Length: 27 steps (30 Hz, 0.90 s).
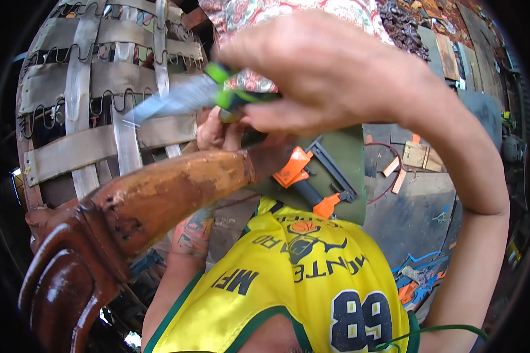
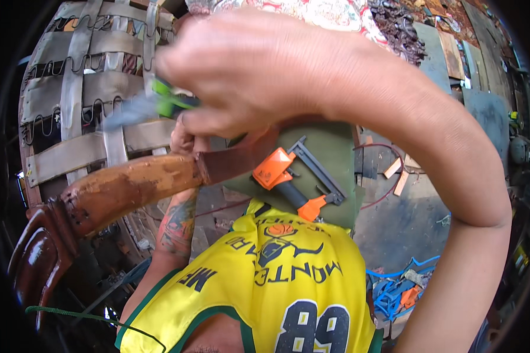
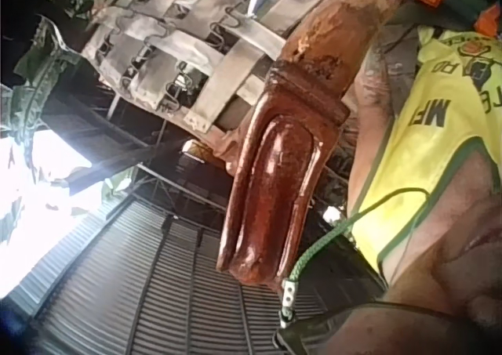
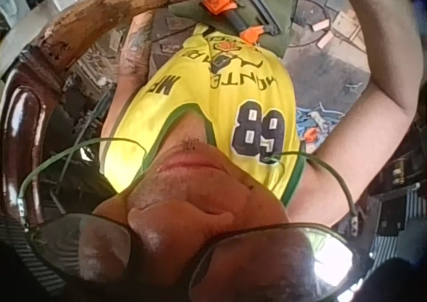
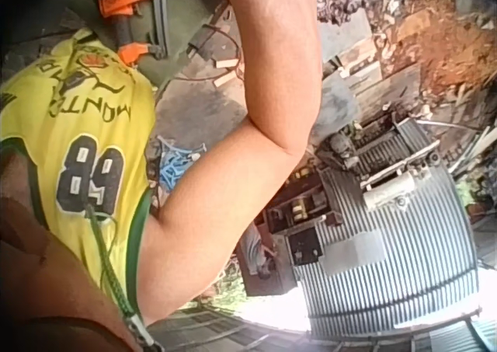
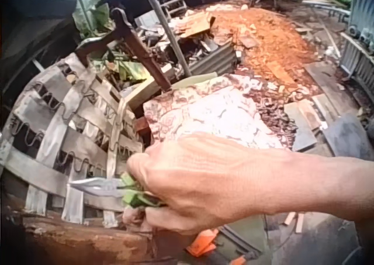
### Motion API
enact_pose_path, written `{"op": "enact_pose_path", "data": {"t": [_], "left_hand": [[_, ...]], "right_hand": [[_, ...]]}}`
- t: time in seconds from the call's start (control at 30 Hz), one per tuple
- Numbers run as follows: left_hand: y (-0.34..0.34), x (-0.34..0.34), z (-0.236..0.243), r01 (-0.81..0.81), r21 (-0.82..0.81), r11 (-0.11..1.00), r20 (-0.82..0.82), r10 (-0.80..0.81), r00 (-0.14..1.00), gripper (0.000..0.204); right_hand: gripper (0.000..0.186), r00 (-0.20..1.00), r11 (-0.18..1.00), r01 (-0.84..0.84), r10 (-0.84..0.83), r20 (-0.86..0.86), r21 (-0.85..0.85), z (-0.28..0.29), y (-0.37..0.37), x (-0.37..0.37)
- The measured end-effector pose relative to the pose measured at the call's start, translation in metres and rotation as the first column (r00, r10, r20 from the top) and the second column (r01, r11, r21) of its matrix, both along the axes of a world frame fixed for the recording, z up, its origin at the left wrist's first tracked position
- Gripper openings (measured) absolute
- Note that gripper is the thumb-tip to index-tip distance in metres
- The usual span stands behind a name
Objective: The person attaches fabric to a wooden furniture frame using a pneumatic stapler and cuts excess material with shears. They use a screwdriver to tuck fabric into crevices and handle a thin black strip to finish an edge.
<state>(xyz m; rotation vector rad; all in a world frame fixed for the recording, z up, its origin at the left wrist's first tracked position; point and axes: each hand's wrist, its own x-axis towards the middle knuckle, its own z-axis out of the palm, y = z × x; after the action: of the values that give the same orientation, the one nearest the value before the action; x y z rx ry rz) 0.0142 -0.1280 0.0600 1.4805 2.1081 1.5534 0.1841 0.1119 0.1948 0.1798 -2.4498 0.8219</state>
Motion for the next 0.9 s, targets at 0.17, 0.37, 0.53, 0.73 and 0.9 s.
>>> {"op": "enact_pose_path", "data": {"t": [0.17,0.37,0.53,0.73,0.9], "left_hand": [[0.005,0.012,-0.003,-0.151,0.063,0.987,0.161,0.139,0.977,0.018],[0.008,0.021,-0.012,-0.181,0.244,0.953,0.289,0.107,0.951,0.017],[-0.011,-0.022,-0.048,-0.550,0.017,0.835,0.484,0.474,0.735,0.021],[-0.015,-0.012,-0.027,0.029,0.168,0.985,0.310,-0.080,0.947,0.032],[0.000,-0.003,0.000,0.221,0.332,0.917,0.225,-0.305,0.925,0.037]], "right_hand": [[0.030,0.940,0.993,-0.110,0.086,0.330,0.053,0.000,-0.005,-0.005],[0.029,0.986,0.958,-0.124,0.149,0.080,-0.260,0.006,-0.007,-0.008],[0.023,0.981,0.978,-0.086,0.117,0.157,-0.188,0.005,-0.004,-0.009],[0.019,0.892,0.988,-0.099,0.142,0.429,-0.122,-0.014,0.016,-0.015],[0.031,0.736,0.889,0.451,-0.320,0.597,-0.079,-0.088,0.074,-0.031]]}}
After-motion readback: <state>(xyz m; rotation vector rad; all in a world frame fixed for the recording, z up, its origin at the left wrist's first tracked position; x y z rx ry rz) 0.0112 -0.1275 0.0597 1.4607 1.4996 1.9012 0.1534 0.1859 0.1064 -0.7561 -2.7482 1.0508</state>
